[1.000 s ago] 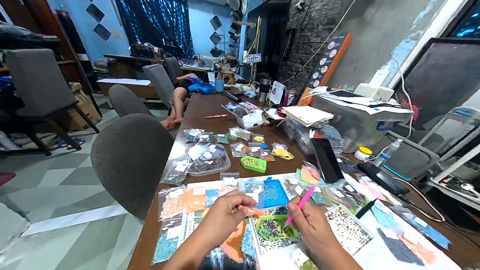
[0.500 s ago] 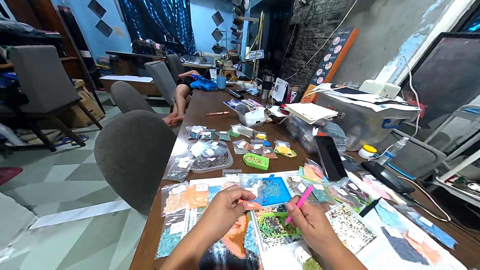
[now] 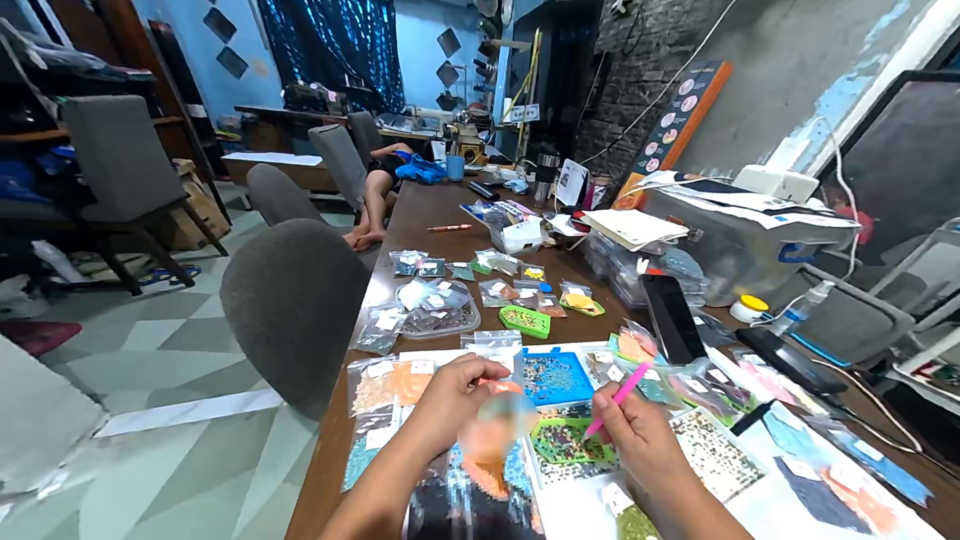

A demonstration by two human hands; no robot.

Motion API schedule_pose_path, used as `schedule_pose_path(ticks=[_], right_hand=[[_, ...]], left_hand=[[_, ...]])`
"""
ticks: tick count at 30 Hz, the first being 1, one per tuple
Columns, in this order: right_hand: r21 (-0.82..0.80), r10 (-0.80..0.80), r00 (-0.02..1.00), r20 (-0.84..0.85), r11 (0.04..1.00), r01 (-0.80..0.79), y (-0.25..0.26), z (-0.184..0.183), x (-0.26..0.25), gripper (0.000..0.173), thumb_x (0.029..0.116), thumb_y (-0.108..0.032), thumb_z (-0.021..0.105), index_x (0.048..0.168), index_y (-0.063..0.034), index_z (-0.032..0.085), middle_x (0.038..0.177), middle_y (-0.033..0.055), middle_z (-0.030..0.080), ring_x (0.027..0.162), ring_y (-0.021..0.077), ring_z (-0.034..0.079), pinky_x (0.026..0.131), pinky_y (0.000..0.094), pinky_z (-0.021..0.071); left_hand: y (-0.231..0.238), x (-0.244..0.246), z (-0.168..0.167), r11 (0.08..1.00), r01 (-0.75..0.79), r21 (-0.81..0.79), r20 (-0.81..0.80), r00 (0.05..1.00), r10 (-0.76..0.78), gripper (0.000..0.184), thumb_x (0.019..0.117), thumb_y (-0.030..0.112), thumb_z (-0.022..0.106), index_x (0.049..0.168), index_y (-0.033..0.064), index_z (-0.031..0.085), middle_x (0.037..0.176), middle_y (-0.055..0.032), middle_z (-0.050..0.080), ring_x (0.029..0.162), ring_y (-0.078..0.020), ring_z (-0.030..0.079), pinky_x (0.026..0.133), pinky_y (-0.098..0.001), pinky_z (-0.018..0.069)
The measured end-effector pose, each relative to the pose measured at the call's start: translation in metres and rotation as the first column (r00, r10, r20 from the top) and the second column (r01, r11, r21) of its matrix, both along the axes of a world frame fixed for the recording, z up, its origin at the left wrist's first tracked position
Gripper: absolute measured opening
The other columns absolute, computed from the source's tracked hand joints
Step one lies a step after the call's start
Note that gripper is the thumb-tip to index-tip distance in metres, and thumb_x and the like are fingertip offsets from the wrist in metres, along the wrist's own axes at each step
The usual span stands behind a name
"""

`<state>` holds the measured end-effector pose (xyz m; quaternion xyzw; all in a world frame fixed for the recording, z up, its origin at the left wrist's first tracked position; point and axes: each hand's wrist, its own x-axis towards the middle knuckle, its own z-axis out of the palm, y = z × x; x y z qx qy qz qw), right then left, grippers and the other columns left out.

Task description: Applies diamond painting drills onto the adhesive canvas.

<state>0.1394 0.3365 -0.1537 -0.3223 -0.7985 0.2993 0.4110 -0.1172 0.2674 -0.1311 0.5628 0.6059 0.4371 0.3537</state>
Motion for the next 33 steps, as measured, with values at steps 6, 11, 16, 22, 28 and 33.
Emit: schedule_pose_path(ticks=[6, 11, 16, 22, 28, 33], right_hand=[[-0.029, 0.068, 0.993, -0.095, 0.997, -0.071, -0.038, 0.014, -0.012, 0.036, 0.1083, -0.043, 0.045, 0.089, -0.0155, 0.059, 0.068, -0.015, 0.057, 0.057, -0.0092, 0.053, 0.052, 0.0104, 0.0456], [-0.032, 0.169, 0.983, -0.073, 0.985, -0.171, -0.086, 0.013, -0.029, 0.04, 0.1101, -0.04, 0.041, 0.092, -0.0074, 0.057, 0.067, -0.0085, 0.057, 0.058, -0.0082, 0.053, 0.054, 0.0119, 0.046], [-0.076, 0.149, 0.985, -0.091, 0.985, -0.156, -0.107, 0.006, -0.037, 0.037, 0.1104, -0.035, 0.043, 0.091, -0.0064, 0.056, 0.064, -0.0066, 0.055, 0.055, -0.0064, 0.05, 0.052, 0.0131, 0.044], [-0.096, 0.095, 0.991, -0.09, 0.99, -0.104, -0.111, -0.004, -0.036, 0.035, 0.1104, -0.029, 0.043, 0.09, -0.0052, 0.057, 0.064, -0.0073, 0.055, 0.055, -0.0068, 0.052, 0.053, 0.0124, 0.0449], [-0.09, 0.089, 0.991, -0.102, 0.991, -0.099, -0.11, -0.004, -0.038, 0.033, 0.1105, -0.028, 0.043, 0.09, -0.0059, 0.057, 0.065, -0.008, 0.056, 0.055, -0.008, 0.051, 0.053, 0.0117, 0.0444], [-0.091, 0.111, 0.993, -0.045, 0.989, -0.115, -0.112, 0.0, -0.044, 0.032, 0.11, -0.026, 0.044, 0.091, -0.0043, 0.058, 0.065, -0.0058, 0.056, 0.054, -0.0057, 0.051, 0.052, 0.0134, 0.0445]], left_hand=[[-0.003, -0.002, -0.001, 0.997, -0.042, 0.059, 0.015, 0.999, 0.042, 0.018, 0.0991, 0.002, 0.06, 0.113, 0.0046, 0.072, 0.111, -0.0073, 0.066, 0.095, -0.0135, 0.063, 0.086, -0.0315, 0.0529], [-0.003, -0.003, 0.0, 0.997, -0.039, 0.068, 0.015, 0.999, 0.038, 0.021, 0.0997, -0.001, 0.057, 0.114, 0.0033, 0.072, 0.112, -0.0086, 0.066, 0.098, -0.0147, 0.063, 0.088, -0.0325, 0.0524], [-0.002, -0.004, 0.0, 0.995, -0.049, 0.087, 0.002, 0.999, 0.049, 0.022, 0.0996, 0.0, 0.057, 0.115, 0.0033, 0.072, 0.113, -0.0086, 0.066, 0.098, -0.0148, 0.063, 0.088, -0.0328, 0.0526], [-0.002, -0.004, 0.0, 0.994, -0.047, 0.094, 0.009, 0.999, 0.046, 0.022, 0.0998, -0.001, 0.056, 0.115, 0.0034, 0.071, 0.113, -0.0086, 0.066, 0.098, -0.0146, 0.063, 0.088, -0.0321, 0.0526], [-0.002, -0.005, 0.0, 0.992, -0.051, 0.111, 0.022, 0.999, 0.049, 0.021, 0.0997, -0.001, 0.057, 0.114, 0.0029, 0.071, 0.113, -0.0096, 0.066, 0.099, -0.015, 0.063, 0.089, -0.0325, 0.0524], [-0.002, -0.005, 0.001, 0.992, -0.064, 0.108, 0.014, 0.998, 0.063, 0.021, 0.0994, -0.002, 0.057, 0.114, 0.003, 0.072, 0.113, -0.0093, 0.066, 0.098, -0.015, 0.063, 0.088, -0.0319, 0.0523]])
